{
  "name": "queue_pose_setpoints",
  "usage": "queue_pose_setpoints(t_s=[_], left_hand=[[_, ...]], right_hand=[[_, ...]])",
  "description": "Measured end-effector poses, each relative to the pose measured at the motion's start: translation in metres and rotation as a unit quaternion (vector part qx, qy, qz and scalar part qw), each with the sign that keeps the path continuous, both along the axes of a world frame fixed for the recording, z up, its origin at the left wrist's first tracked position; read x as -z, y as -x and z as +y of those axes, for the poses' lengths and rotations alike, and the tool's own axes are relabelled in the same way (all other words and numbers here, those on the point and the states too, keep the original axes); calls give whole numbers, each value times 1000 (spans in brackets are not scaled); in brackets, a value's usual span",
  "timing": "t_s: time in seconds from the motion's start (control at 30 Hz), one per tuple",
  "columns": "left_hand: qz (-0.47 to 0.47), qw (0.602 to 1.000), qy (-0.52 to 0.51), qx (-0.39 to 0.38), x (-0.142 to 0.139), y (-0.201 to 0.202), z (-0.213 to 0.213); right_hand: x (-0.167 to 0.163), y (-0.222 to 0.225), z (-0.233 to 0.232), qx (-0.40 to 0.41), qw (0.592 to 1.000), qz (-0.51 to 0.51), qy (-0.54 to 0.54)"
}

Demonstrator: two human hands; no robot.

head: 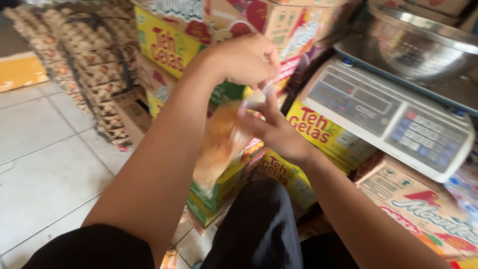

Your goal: The person scoops snacks from a large red bag into a small clear plastic bag, places the bag on a digital scale to check the weight, and then ties the bag closed. The process is repeated multiple times.

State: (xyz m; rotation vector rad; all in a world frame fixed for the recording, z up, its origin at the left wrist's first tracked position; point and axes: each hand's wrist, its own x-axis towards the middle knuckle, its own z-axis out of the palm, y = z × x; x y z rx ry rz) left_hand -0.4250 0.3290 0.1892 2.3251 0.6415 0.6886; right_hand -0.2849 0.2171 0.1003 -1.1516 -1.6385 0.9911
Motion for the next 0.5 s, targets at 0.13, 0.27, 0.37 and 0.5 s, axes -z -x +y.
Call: queue_pose_setpoints(t_s=[0.13, 0.27, 0.37, 0.5], left_hand=[[-49, 999, -19, -6, 2, 8, -8], [-136, 990, 0, 40, 9, -4, -10], [-190, 980, 5, 61, 13, -21, -7], [-361, 925, -116, 27, 23, -57, -10]], right_hand=[[3, -6, 10, 32, 999, -35, -12], [-15, -25, 11, 71, 995, -4, -68], [-31, -38, 4, 109, 990, 28, -86], [-46, -54, -10, 158, 977, 90, -108]])
